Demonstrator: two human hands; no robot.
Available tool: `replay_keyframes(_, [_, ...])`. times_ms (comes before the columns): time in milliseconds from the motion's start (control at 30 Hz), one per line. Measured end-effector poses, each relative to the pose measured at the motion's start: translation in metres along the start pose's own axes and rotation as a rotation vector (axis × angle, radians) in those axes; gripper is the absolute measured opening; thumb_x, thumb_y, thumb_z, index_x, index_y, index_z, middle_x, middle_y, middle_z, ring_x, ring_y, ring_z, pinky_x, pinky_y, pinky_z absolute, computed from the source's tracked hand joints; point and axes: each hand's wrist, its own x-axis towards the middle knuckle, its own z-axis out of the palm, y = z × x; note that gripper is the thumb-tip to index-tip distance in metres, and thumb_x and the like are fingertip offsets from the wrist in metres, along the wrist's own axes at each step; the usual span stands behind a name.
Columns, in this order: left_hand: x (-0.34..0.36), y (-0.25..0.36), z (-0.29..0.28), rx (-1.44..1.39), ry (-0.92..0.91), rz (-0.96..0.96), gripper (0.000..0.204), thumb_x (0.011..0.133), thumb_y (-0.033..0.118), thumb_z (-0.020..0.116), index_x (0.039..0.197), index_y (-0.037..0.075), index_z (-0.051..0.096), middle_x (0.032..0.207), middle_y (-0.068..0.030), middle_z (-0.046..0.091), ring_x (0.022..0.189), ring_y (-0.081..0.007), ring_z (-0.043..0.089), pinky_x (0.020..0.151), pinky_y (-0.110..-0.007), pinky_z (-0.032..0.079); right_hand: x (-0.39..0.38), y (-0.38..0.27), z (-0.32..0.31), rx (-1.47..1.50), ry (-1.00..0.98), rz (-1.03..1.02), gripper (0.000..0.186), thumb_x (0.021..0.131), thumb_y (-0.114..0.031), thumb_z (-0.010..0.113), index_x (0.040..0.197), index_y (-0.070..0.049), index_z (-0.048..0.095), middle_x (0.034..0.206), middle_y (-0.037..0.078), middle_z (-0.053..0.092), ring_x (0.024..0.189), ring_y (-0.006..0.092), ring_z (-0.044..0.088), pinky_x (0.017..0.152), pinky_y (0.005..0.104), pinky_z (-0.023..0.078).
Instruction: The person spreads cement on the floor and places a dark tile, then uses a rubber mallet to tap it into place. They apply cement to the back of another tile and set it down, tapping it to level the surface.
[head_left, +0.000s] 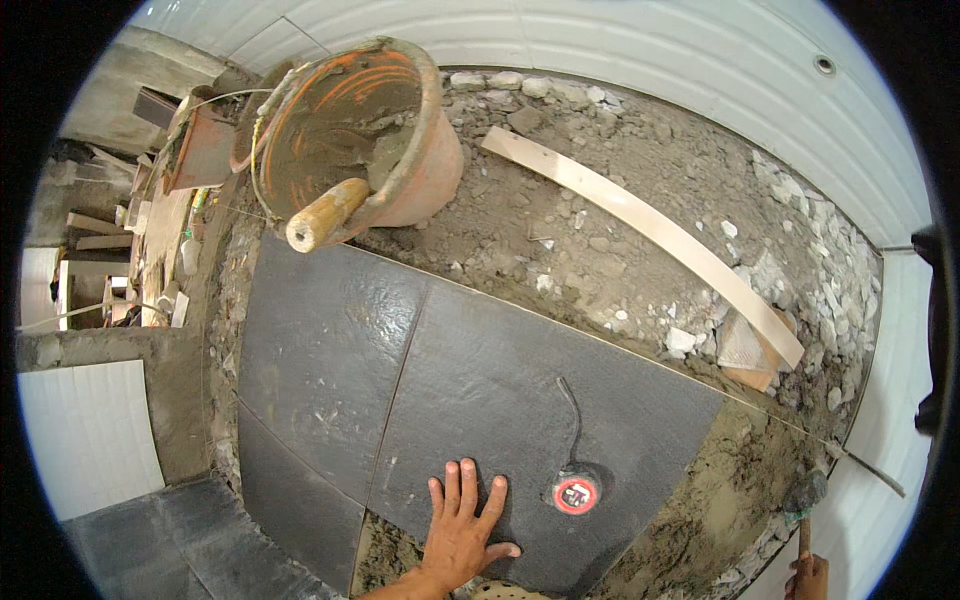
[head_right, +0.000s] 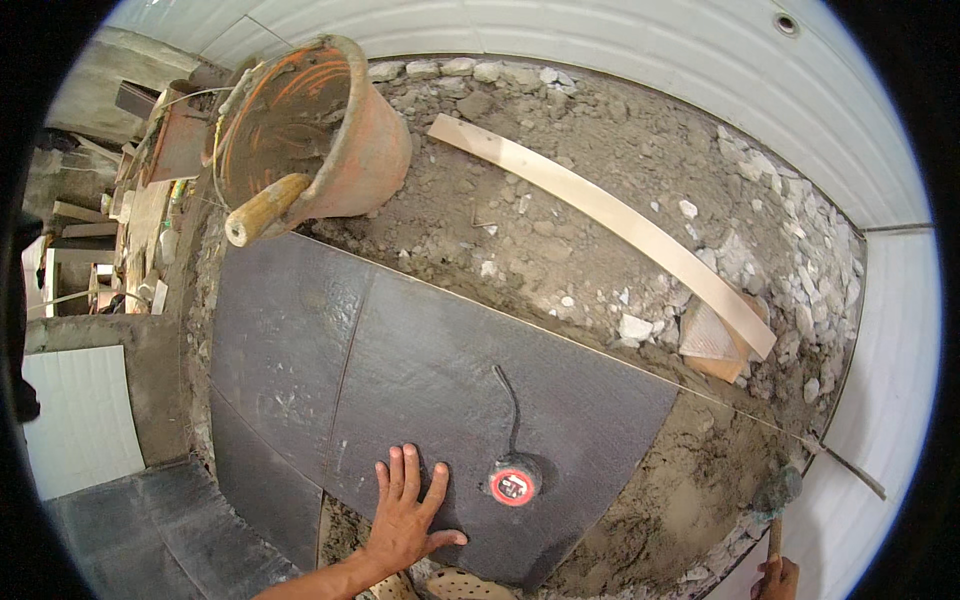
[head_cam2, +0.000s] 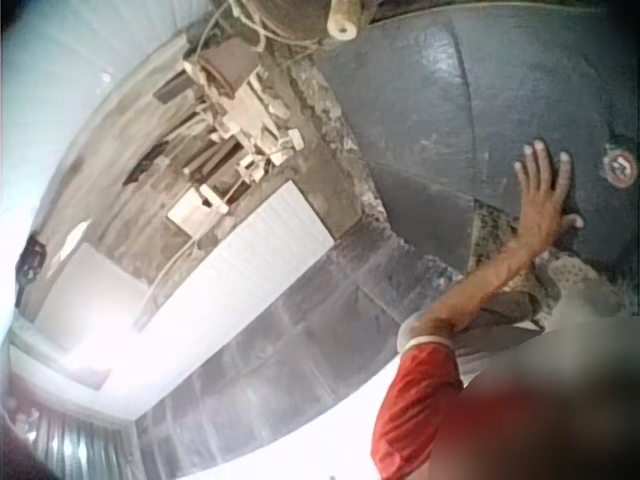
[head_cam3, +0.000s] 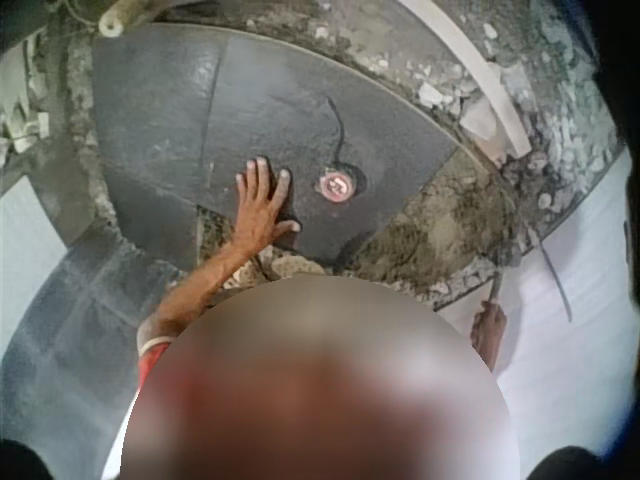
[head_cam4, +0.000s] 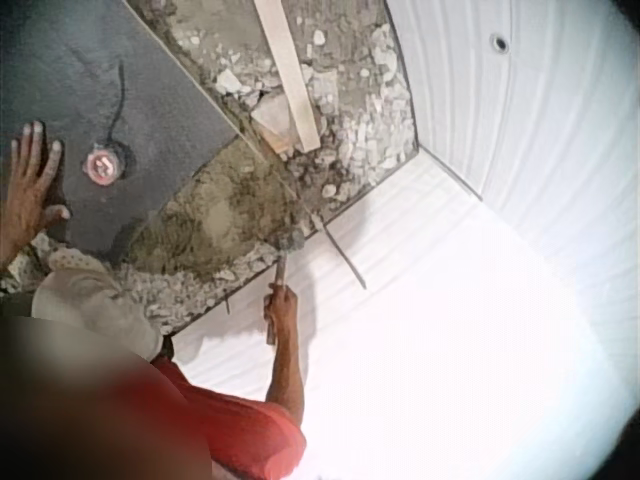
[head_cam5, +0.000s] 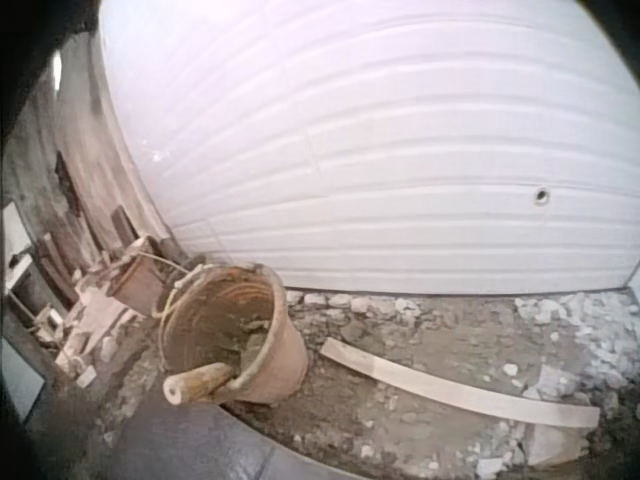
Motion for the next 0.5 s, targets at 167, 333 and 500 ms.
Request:
replay_keyframes(167, [0.001, -0.003, 0.001, 0.027, -0.041, 0.005, 0.121, 0.073, 0.07, 0.075, 0.162, 0.008, 0.02, 0.161, -0.0429, -0.002, 0.149, -0.0616, -0.006, 0.111, -0.08, 0.012, 0.003, -0.002, 0.002, 0.035, -0.005, 0.009, 0.043, 0.109, -0.038, 0.044, 0.12, -0.001, 0.063, 0.06, 0.0, 0.051, 0.04, 0.0104, 0.044, 0.035, 0.0267, 0.038])
replay_keyframes(333, [-0.001, -0.001, 0.005, 0.027, -0.032, -0.021, 0.123, 0.07, 0.067, 0.079, 0.161, 0.009, 0.021, 0.16, -0.0437, 0.0, 0.149, -0.0624, -0.001, 0.112, -0.079, 0.011, 0.004, -0.007, 0.008, 0.018, 0.156, -0.054, 0.051, 0.107, -0.048, 0.047, 0.096, 0.0, 0.058, 0.05, 0.004, 0.045, 0.033, 0.0142, 0.041, 0.031, 0.032, 0.033])
replay_keyframes(500, [0.001, 0.003, 0.005, 0.086, 0.005, -0.026, 0.131, 0.069, 0.07, 0.078, 0.163, 0.007, 0.011, 0.16, -0.0443, -0.006, 0.149, -0.0624, -0.005, 0.113, -0.079, 0.007, -0.005, -0.022, 0.014, 0.023, 0.074, 0.066, 0.047, 0.108, -0.044, 0.048, 0.1, 0.001, 0.057, 0.054, 0.004, 0.047, 0.036, 0.0129, 0.041, 0.033, 0.0304, 0.031])
